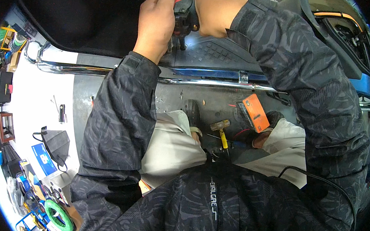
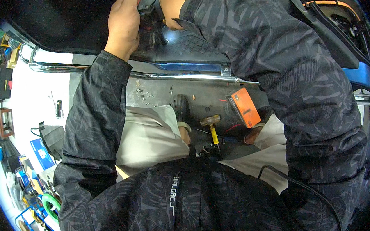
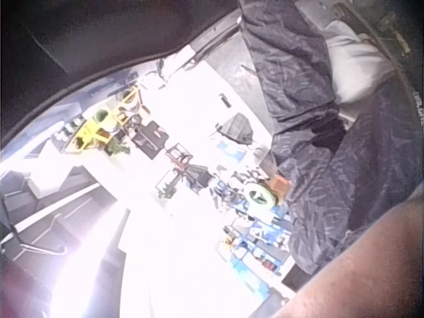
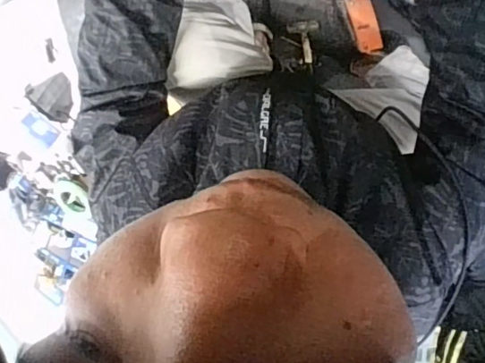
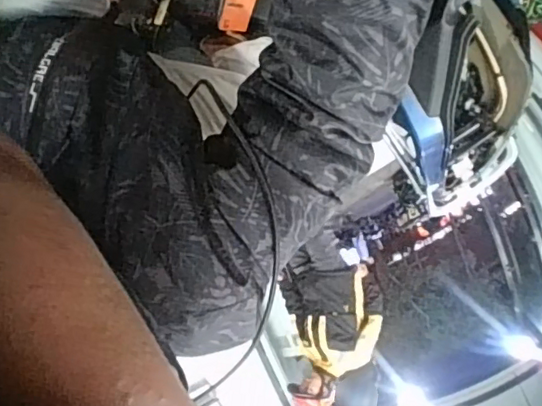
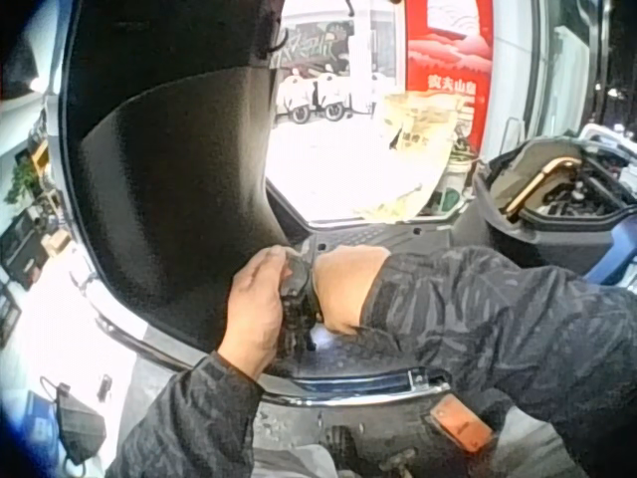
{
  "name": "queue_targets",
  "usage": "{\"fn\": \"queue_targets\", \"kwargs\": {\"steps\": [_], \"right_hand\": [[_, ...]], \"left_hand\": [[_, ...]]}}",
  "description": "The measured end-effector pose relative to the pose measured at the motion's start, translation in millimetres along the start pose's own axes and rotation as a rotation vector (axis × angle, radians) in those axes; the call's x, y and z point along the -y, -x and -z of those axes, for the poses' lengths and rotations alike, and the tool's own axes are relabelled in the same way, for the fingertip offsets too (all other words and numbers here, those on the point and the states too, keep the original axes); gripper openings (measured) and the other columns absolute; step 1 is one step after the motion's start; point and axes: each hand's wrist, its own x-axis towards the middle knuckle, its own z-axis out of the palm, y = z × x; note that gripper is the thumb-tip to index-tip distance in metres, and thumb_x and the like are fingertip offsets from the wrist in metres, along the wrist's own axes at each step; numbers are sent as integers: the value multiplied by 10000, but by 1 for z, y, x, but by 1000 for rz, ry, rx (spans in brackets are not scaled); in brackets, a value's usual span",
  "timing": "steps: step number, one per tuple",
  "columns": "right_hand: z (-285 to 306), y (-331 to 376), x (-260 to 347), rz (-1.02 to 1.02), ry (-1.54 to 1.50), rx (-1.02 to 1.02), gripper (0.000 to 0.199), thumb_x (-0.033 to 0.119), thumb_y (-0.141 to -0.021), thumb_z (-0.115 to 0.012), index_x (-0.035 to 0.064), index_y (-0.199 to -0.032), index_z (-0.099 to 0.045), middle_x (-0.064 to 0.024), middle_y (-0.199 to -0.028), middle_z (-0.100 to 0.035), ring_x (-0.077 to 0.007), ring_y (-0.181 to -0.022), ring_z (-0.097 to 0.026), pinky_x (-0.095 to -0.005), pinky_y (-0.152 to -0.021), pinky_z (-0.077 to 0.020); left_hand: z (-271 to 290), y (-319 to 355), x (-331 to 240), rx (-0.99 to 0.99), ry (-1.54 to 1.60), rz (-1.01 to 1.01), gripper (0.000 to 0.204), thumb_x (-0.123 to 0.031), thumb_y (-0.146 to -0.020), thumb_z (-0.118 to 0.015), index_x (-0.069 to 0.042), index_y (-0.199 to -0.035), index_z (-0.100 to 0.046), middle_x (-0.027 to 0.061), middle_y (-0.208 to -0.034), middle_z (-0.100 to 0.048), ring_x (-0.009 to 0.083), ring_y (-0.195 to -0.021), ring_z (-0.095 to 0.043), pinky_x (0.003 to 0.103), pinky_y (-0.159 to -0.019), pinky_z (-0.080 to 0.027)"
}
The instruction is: The person removes a floor mat from a blue scooter, uses a cordless impact driver to remove and reinstall screws on the scooter's frame, then places the floor mat back and secures it with screws. The person also briefly uses a manual screwdriver.
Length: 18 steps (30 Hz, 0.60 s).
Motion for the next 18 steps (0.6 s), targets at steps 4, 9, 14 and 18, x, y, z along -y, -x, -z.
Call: {"fn": "queue_targets", "kwargs": {"steps": [4,9,14,18], "right_hand": [[-1,1,-2,13,-3,-12,216,130,-644,-792,5,-820,-788,-226,-820,-743,-375,-862,-757,-461,-710,-601],[-4,1,-1,17,-18,-32,223,138,-650,-796,0,-825,-789,-220,-819,-744,-373,-875,-757,-469,-703,-598],[4,1,-9,67,-18,113,200,140,-633,-808,9,-784,-789,-222,-826,-743,-382,-870,-754,-475,-691,-595],[4,-6,-8,28,10,105,187,135,-610,-805,21,-758,-790,-226,-838,-746,-391,-874,-753,-468,-683,-594]], "left_hand": [[0,3,-2,20,86,62,337,-256,-1077,-511,-18,-1220,-701,69,-1174,-718,177,-1091,-653,305,-1005,-467],[-3,8,-11,46,43,71,335,-260,-1080,-520,-15,-1235,-687,72,-1178,-719,178,-1094,-657,296,-1008,-467],[-2,14,-10,21,265,239,484,-415,-1114,-399,-37,-1259,-664,65,-1202,-713,172,-1088,-658,338,-944,-512],[2,16,1,24,252,599,586,-548,-1101,-319,-96,-1260,-656,48,-1176,-711,178,-1107,-652,391,-898,-559]]}}
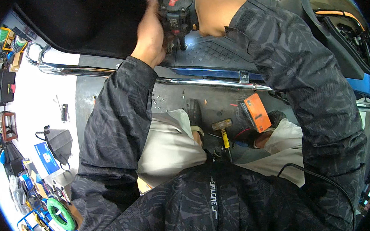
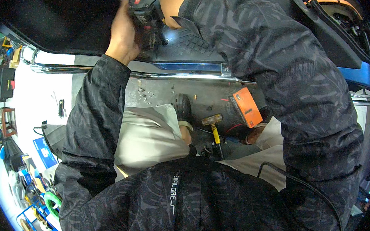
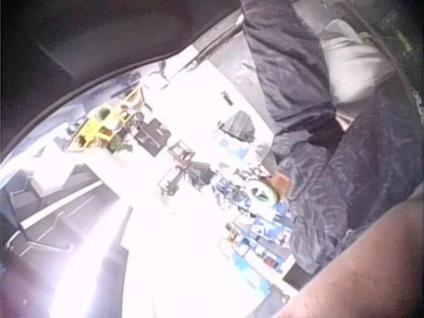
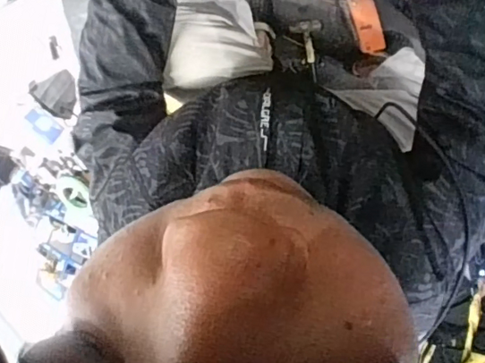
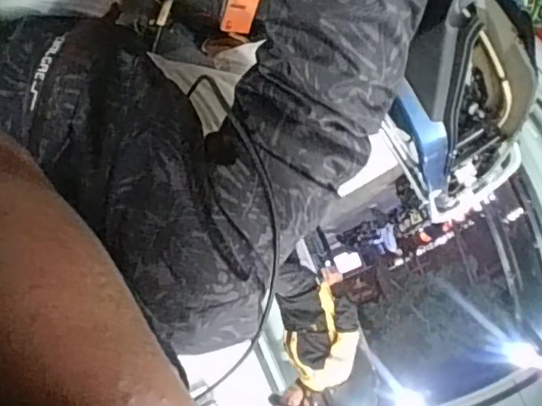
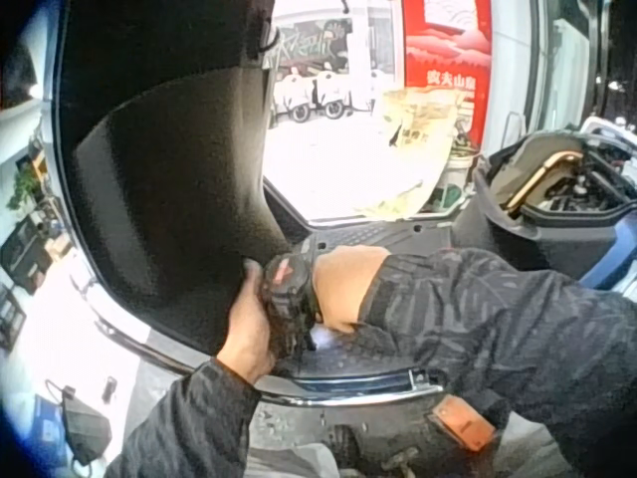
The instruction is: The person removes a floor mat from a blue scooter, uses a cordless impact driver to remove and reinstall screws on the scooter's frame, then places the floor mat back and secures it with screws. The person also briefly uses a manual screwdriver.
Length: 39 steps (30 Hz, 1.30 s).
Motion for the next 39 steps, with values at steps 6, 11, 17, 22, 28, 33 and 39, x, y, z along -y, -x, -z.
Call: {"fn": "queue_targets", "kwargs": {"steps": [6,11,17,22,28,33,39], "right_hand": [[-10,-7,-5,-44,-20,3,224,155,-637,-776,12,-808,-793,-247,-891,-747,-394,-910,-750,-468,-717,-598],[-15,29,-8,-1,-185,-313,257,198,-720,-724,-20,-847,-777,-267,-911,-739,-413,-901,-741,-479,-771,-593],[-33,125,-71,293,-525,-569,298,215,-817,-749,-12,-1009,-720,-238,-893,-723,-353,-828,-723,-432,-778,-578],[-83,244,-138,-7,-678,-486,221,170,-984,-693,74,-1177,-741,-76,-1029,-728,-189,-924,-689,-311,-850,-537],[-138,307,-164,5,-1397,-714,170,223,-1010,-662,79,-947,-599,-26,-776,-549,-145,-699,-543,-305,-689,-442],[-167,342,-196,-131,-1348,-669,271,353,-1048,-605,90,-994,-575,-10,-868,-533,-156,-848,-545,-319,-833,-444],[-185,370,-226,-178,-1537,-599,354,390,-1070,-531,49,-1154,-577,-35,-963,-523,-187,-959,-519,-343,-933,-414]], "left_hand": [[10,-5,16,59,-14,186,646,-654,-1055,-375,-147,-1404,-569,66,-1219,-684,212,-1142,-638,398,-841,-593],[-9,5,-2,8,-82,102,639,-635,-1051,-418,-121,-1398,-571,71,-1260,-679,203,-1103,-661,382,-721,-618],[-70,82,-61,42,-389,-213,648,-517,-1091,-471,52,-914,-725,34,-708,-618,129,-635,-546,262,-641,-460],[-90,140,-61,231,-644,-1205,304,-288,-1088,-537,-23,-1153,-670,57,-945,-698,131,-804,-650,269,-752,-532],[-71,158,1,708,-1009,-561,281,-217,-1019,-632,7,-851,-650,131,-690,-597,232,-603,-573,337,-594,-457],[-37,144,80,1120,-1680,202,467,-419,-991,-620,21,-1139,-663,286,-943,-703,481,-1010,-660,559,-920,-511],[-7,157,193,1154,-1499,233,396,-355,-927,-685,1,-1100,-699,282,-1052,-707,464,-1044,-669,522,-893,-530]]}}
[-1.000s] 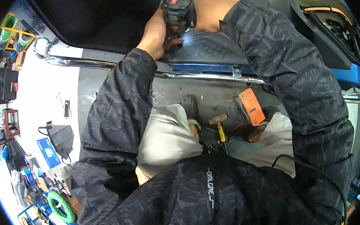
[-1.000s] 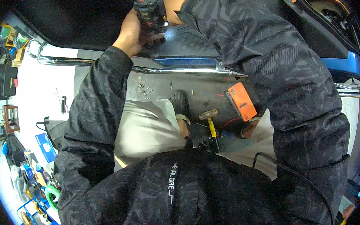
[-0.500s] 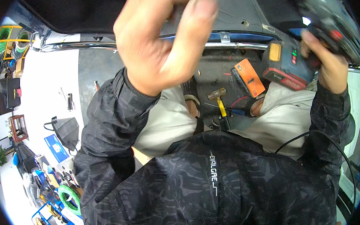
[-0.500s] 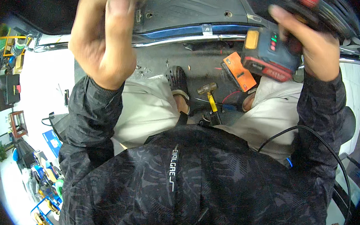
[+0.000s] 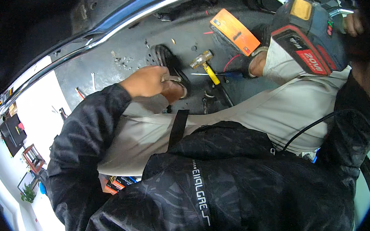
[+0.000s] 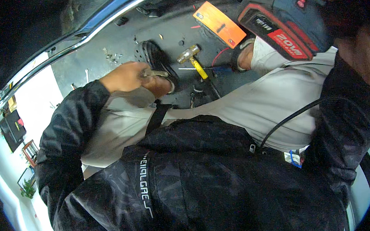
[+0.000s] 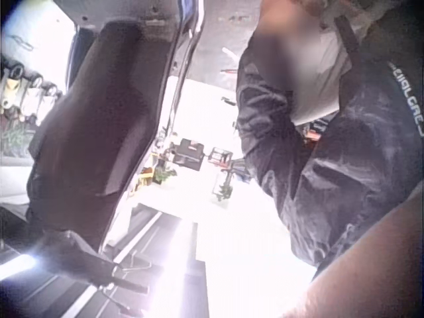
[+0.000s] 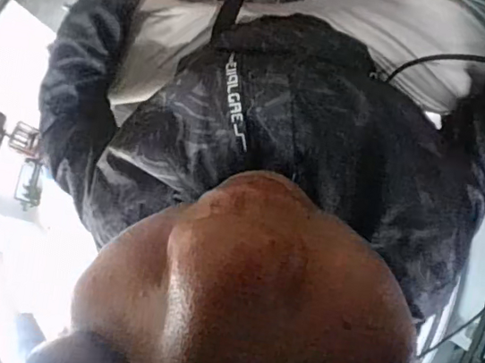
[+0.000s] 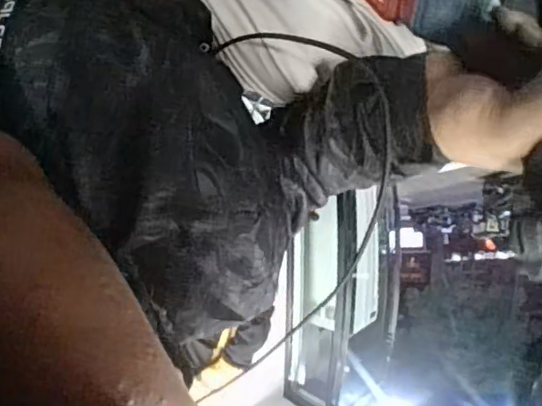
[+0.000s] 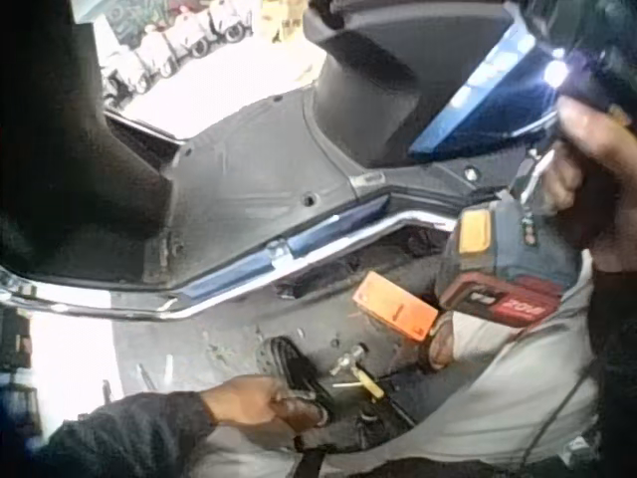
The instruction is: The person removes a floor mat from a blue scooter, uses a cordless impact driver to remove and reinstall screws on the scooter's frame, then places the floor mat back and secures it with screws. The person also briefly uses a manual screwdriver.
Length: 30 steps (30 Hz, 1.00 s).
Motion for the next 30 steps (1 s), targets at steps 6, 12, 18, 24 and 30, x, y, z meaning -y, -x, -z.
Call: {"fn": "queue_targets", "kwargs": {"steps": [6,12,18,24,30], "right_hand": [[11,28,-11,52,-78,-135,355,344,-1063,-519,17,-1197,-558,-48,-959,-483,-201,-945,-492,-354,-943,-404],[15,43,-13,44,-113,-219,362,297,-1057,-508,-14,-1240,-538,-62,-954,-444,-215,-931,-464,-366,-953,-394],[18,48,-12,30,-165,-329,338,294,-1062,-520,-7,-1214,-550,-60,-951,-438,-201,-923,-459,-358,-920,-392],[28,57,-15,34,-128,-303,283,224,-1039,-538,9,-1216,-590,-56,-928,-485,-193,-886,-495,-344,-873,-415],[22,64,-16,80,-33,-272,252,154,-1016,-556,24,-1218,-630,-53,-905,-532,-184,-849,-532,-331,-825,-437]], "left_hand": [[-134,-130,-21,195,3,-22,419,-358,-860,-756,30,-1016,-725,298,-1178,-683,460,-1099,-667,505,-929,-552],[-242,-199,-63,-28,215,247,443,-347,-856,-788,54,-1028,-711,280,-1081,-724,437,-1074,-690,481,-905,-575],[-244,-211,-63,-125,226,178,433,-208,-866,-749,114,-1123,-613,299,-1005,-720,457,-990,-712,516,-853,-581],[-236,-221,-61,18,105,197,257,-66,-928,-607,89,-1129,-642,332,-1180,-670,449,-1097,-683,500,-923,-572],[-186,-228,-55,73,-43,358,193,-145,-847,-674,6,-929,-762,246,-1001,-742,363,-930,-745,469,-815,-590]]}}
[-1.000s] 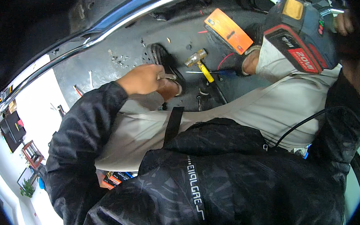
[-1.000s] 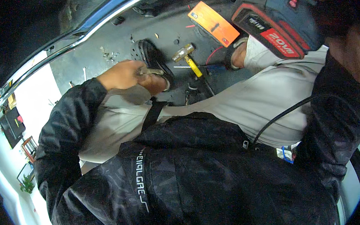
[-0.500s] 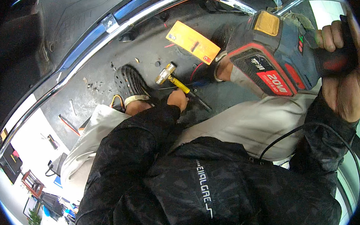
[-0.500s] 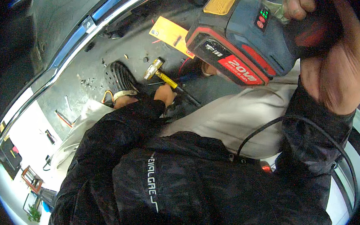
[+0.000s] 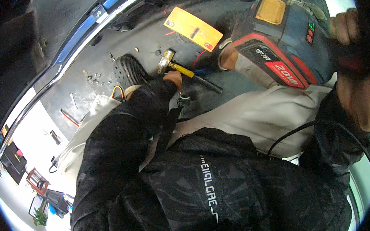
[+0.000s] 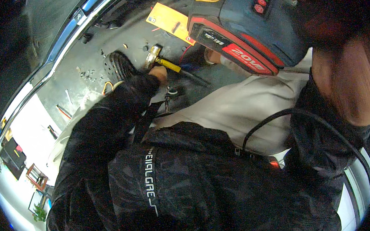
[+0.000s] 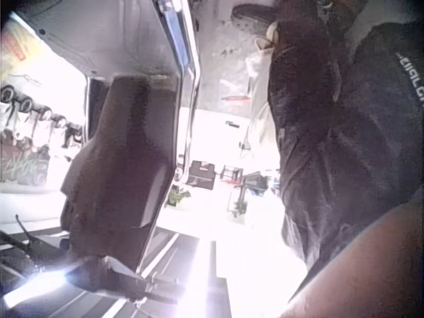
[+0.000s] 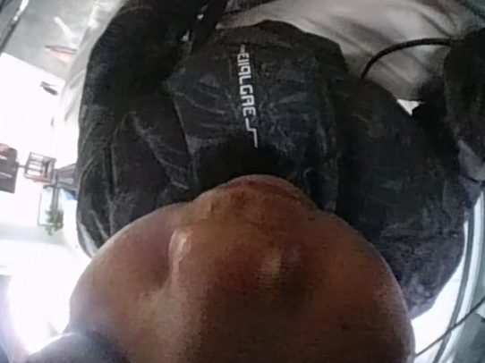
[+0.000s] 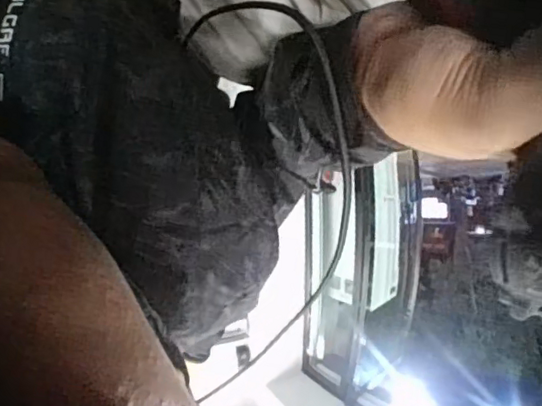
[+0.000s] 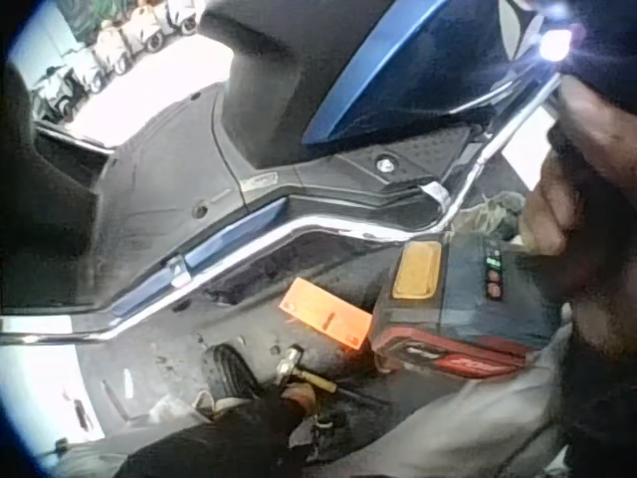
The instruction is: The person removes a floor mat from a blue scooter, uses a cordless impact driver to remove and reinstall screws on the scooter's frame, then places the floor mat back and secures it with screws. The person also briefly uses a manual screwdriver.
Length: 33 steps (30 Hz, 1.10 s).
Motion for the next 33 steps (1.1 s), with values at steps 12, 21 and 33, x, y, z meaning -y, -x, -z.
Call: {"fn": "queue_targets", "kwargs": {"steps": [12,21,33], "right_hand": [[-64,-5,11,276,497,173,282,15,-969,-592,55,-1223,-710,-46,-860,-627,-167,-774,-605,-303,-730,-482],[-111,-14,18,17,95,248,220,82,-996,-659,103,-1195,-750,-29,-872,-669,-148,-766,-633,-294,-699,-494],[-150,-26,25,-179,320,42,206,103,-892,-803,36,-1057,-700,-20,-832,-691,-138,-714,-642,-289,-658,-503]], "left_hand": [[338,260,62,-275,701,-675,234,-109,-1010,-643,52,-1166,-708,128,-1039,-745,186,-975,-717,304,-915,-557],[396,322,85,-663,1638,-1105,258,-257,-1062,-604,-29,-1161,-671,71,-1126,-701,178,-1035,-648,315,-926,-526],[410,298,68,-372,1707,-1206,239,-261,-1049,-629,-35,-1117,-667,126,-1175,-706,276,-1117,-709,380,-934,-617]]}}
